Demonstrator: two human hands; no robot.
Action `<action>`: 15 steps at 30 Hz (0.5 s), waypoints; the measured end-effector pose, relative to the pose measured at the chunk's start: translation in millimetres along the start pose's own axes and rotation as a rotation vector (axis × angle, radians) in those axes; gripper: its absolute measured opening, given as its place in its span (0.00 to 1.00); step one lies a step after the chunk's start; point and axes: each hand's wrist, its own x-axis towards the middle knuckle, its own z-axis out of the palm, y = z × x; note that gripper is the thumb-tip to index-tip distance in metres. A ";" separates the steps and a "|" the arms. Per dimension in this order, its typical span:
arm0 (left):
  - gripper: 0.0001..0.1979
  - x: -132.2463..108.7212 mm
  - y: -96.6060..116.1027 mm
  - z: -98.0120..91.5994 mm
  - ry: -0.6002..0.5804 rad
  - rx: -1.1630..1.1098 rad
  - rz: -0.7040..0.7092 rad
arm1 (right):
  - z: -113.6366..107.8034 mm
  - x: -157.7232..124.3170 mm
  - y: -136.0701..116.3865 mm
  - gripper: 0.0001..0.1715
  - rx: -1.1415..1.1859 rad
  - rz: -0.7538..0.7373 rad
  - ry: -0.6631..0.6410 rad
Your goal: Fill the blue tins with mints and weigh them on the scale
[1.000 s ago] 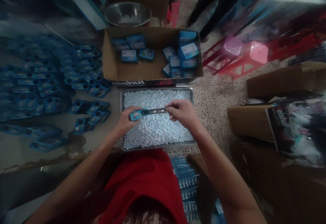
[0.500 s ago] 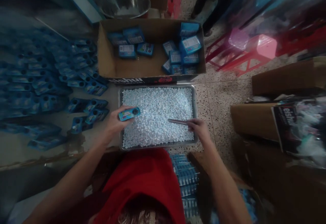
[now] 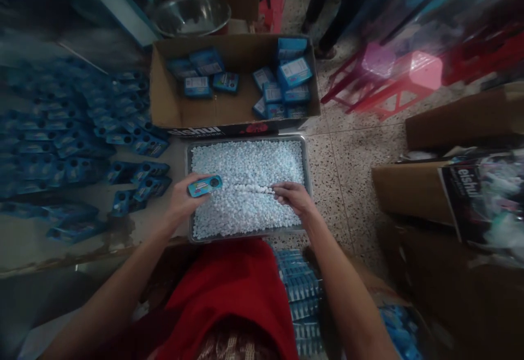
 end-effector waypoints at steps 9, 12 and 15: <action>0.24 6.2 9.8 13.9 -0.067 -0.046 0.101 | 41.1 -19.1 -82.8 0.20 -0.223 -0.148 -0.056; 0.24 6.7 5.3 16.6 -0.067 -0.062 0.132 | 56.9 -28.1 -101.2 0.16 -0.345 -0.219 -0.046; 0.23 7.8 2.9 16.5 -0.052 -0.071 0.138 | 70.8 -37.2 -114.1 0.13 -0.433 -0.269 -0.025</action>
